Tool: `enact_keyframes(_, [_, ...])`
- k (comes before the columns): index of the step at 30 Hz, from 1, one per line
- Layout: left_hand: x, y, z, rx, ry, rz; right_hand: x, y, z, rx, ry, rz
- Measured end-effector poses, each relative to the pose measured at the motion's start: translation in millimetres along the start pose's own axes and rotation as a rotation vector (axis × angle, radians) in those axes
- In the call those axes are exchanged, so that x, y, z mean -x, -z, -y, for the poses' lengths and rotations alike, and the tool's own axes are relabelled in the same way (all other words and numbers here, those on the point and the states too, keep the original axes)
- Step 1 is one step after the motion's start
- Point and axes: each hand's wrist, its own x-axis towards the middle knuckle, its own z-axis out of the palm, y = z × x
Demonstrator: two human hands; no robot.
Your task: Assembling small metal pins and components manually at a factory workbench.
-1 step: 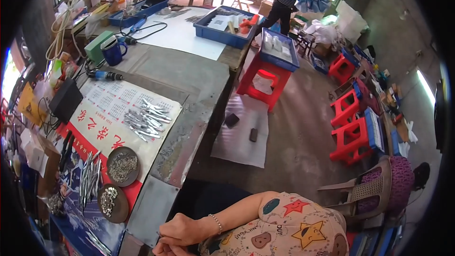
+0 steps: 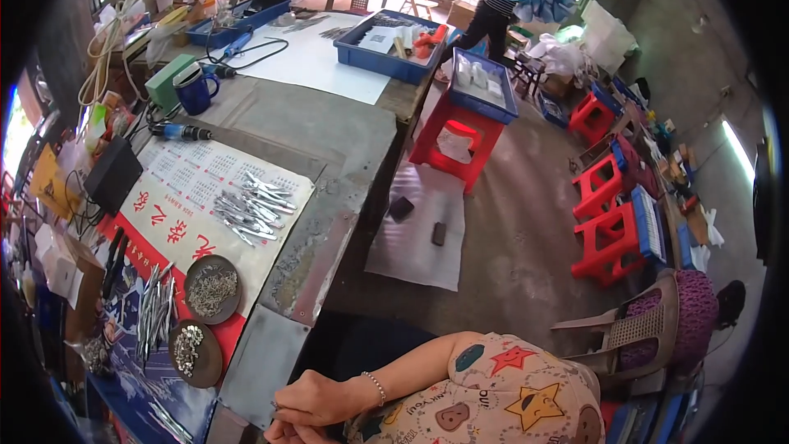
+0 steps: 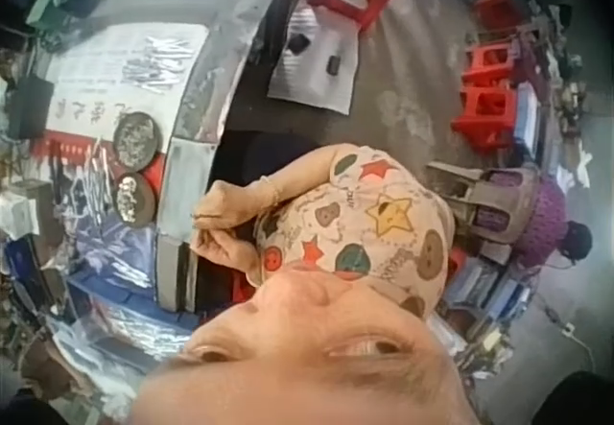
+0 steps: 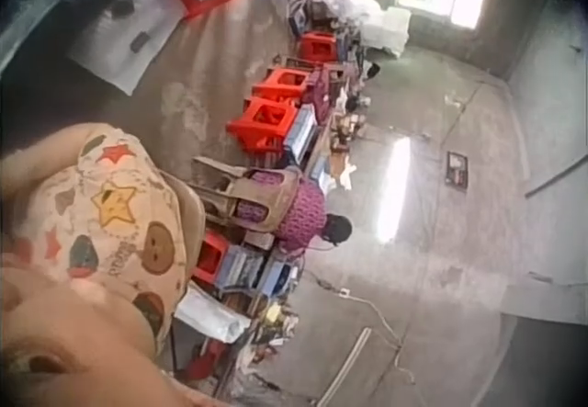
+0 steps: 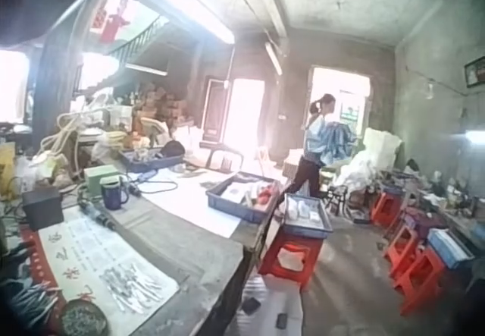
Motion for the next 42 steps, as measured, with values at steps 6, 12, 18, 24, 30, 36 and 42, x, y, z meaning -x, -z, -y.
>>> enact_keyframes(6, [-4,-2,-22,0.168,0.243,0.051,-8,23,-4,-0.330,-0.138,0.217])
enact_keyframes(12, [-6,17,-33,0.487,0.746,0.313,-11,38,-15,-0.325,-0.204,0.384])
enact_keyframes(18, [-6,21,-12,0.609,0.896,0.371,-5,57,-14,-0.355,-0.275,0.478])
enact_keyframes(24, [-9,24,-9,0.740,1.063,0.470,4,68,-16,-0.445,-0.331,0.534])
enact_keyframes(30, [-10,31,0,0.914,1.142,0.449,6,55,-21,-0.329,-0.306,0.566])
enact_keyframes(36, [-19,38,6,1.131,1.319,0.428,1,50,-19,-0.252,-0.280,0.557])
enact_keyframes(42, [-23,42,16,1.260,1.343,0.441,-7,46,-21,-0.210,-0.352,0.551])
